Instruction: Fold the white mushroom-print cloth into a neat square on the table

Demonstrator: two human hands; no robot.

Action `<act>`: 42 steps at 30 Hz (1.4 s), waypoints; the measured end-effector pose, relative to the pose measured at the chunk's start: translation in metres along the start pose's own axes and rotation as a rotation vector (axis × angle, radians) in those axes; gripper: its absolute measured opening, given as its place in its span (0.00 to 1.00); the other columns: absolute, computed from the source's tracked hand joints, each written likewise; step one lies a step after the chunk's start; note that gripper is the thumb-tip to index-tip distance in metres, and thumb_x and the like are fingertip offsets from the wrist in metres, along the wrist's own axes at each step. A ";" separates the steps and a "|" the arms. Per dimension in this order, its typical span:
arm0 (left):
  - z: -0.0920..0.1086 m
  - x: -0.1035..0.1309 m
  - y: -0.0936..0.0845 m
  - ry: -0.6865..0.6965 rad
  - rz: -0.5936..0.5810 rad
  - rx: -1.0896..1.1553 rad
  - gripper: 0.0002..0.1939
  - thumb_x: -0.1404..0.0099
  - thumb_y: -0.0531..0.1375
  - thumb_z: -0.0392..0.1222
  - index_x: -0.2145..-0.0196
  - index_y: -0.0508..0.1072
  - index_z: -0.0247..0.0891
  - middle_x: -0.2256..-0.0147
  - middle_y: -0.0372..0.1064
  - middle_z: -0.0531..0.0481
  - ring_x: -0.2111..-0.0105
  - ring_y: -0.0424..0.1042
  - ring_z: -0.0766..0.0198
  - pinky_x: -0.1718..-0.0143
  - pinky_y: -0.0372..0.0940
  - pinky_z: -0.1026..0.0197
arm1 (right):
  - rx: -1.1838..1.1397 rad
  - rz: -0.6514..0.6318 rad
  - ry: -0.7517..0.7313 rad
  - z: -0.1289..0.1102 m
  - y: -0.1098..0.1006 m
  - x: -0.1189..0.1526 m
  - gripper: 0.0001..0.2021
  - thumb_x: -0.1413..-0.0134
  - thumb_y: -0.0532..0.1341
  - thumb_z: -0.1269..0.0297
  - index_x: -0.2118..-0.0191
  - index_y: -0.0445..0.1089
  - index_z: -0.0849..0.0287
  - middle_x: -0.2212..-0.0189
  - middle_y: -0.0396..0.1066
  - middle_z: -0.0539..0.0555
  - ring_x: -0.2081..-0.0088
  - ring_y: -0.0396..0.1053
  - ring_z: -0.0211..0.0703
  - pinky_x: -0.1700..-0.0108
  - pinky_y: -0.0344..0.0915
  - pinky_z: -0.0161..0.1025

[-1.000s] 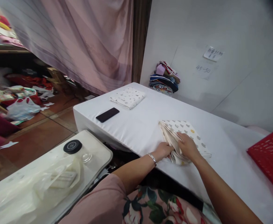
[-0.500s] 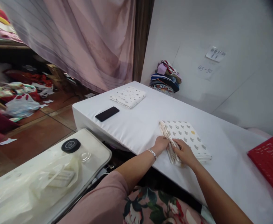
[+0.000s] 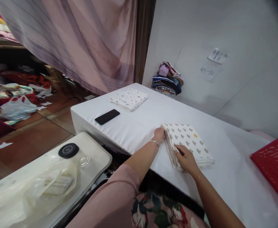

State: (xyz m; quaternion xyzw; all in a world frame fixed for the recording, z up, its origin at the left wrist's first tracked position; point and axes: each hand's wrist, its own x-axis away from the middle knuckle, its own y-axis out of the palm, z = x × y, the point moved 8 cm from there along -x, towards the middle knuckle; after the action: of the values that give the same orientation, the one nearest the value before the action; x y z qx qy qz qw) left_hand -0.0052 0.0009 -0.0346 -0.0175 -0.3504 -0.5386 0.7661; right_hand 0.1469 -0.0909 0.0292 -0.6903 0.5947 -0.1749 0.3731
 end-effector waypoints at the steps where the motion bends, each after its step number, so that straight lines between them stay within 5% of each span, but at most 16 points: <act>1: 0.001 -0.003 0.001 -0.008 -0.013 0.025 0.03 0.45 0.58 0.29 0.72 0.67 0.33 0.81 0.61 0.55 0.85 0.61 0.73 0.85 0.45 0.70 | -0.005 0.005 -0.004 0.000 0.000 0.000 0.17 0.47 0.56 0.56 0.55 0.72 0.56 0.58 0.72 0.56 0.56 0.68 0.48 0.52 0.64 0.46; 10: 0.007 -0.018 -0.006 0.021 -0.030 0.089 0.23 0.43 0.56 0.29 0.49 0.63 0.34 0.78 0.63 0.57 0.83 0.63 0.73 0.84 0.49 0.71 | 0.096 -0.023 -0.082 -0.005 0.007 0.005 0.18 0.44 0.53 0.57 0.51 0.69 0.55 0.55 0.70 0.57 0.52 0.66 0.49 0.48 0.63 0.48; 17: 0.015 -0.024 -0.005 0.149 -0.010 -0.079 0.19 0.45 0.59 0.30 0.54 0.68 0.31 0.80 0.62 0.58 0.83 0.60 0.74 0.80 0.55 0.70 | 0.175 -0.142 -0.047 -0.016 0.001 -0.010 0.17 0.44 0.53 0.55 0.53 0.71 0.54 0.59 0.71 0.55 0.58 0.68 0.47 0.55 0.66 0.45; 20: 0.019 -0.028 -0.003 0.201 -0.002 -0.182 0.13 0.47 0.59 0.30 0.61 0.71 0.31 0.81 0.63 0.57 0.82 0.62 0.73 0.77 0.58 0.69 | 0.268 -0.098 -0.109 -0.020 0.000 -0.012 0.21 0.43 0.52 0.55 0.47 0.67 0.56 0.47 0.65 0.58 0.45 0.62 0.50 0.46 0.61 0.47; 25: 0.025 -0.032 -0.004 0.263 0.018 -0.361 0.10 0.48 0.60 0.31 0.65 0.73 0.32 0.79 0.69 0.52 0.78 0.67 0.69 0.73 0.61 0.67 | 0.372 -0.285 -0.190 -0.012 0.033 0.003 0.30 0.43 0.54 0.53 0.37 0.55 0.58 0.36 0.49 0.60 0.35 0.44 0.52 0.37 0.45 0.55; 30: 0.037 -0.021 -0.008 0.352 0.056 -0.526 0.10 0.45 0.60 0.35 0.63 0.73 0.35 0.66 0.74 0.45 0.64 0.72 0.62 0.63 0.63 0.64 | 0.375 -0.287 -0.165 -0.012 0.037 0.008 0.30 0.42 0.53 0.52 0.36 0.52 0.55 0.35 0.46 0.58 0.34 0.41 0.50 0.37 0.42 0.55; 33: 0.055 0.003 -0.002 0.618 0.108 -0.717 0.13 0.38 0.54 0.38 0.56 0.71 0.36 0.54 0.70 0.43 0.55 0.69 0.60 0.53 0.62 0.60 | 0.391 -0.295 -0.153 -0.017 0.036 0.007 0.31 0.43 0.54 0.53 0.36 0.52 0.56 0.34 0.45 0.58 0.34 0.41 0.50 0.37 0.42 0.55; 37: 0.053 0.042 0.038 1.044 -0.133 -1.096 0.17 0.32 0.47 0.39 0.49 0.67 0.39 0.43 0.60 0.45 0.41 0.56 0.60 0.40 0.50 0.54 | 0.371 -0.318 -0.149 -0.022 0.034 0.005 0.34 0.44 0.55 0.51 0.34 0.49 0.56 0.34 0.42 0.59 0.34 0.38 0.51 0.36 0.39 0.55; 42: 0.022 0.041 0.059 1.063 -0.344 -1.492 0.17 0.32 0.48 0.42 0.48 0.67 0.43 0.40 0.57 0.47 0.37 0.47 0.54 0.38 0.38 0.41 | 0.353 -0.314 -0.123 -0.013 0.019 0.011 0.33 0.41 0.50 0.47 0.34 0.46 0.53 0.34 0.43 0.57 0.34 0.38 0.51 0.36 0.38 0.57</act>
State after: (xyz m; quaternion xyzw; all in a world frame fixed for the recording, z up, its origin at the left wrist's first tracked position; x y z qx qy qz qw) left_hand 0.0398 0.0011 0.0250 -0.2043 0.4854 -0.6677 0.5261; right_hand 0.1275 -0.1056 0.0214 -0.7078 0.4165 -0.2897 0.4916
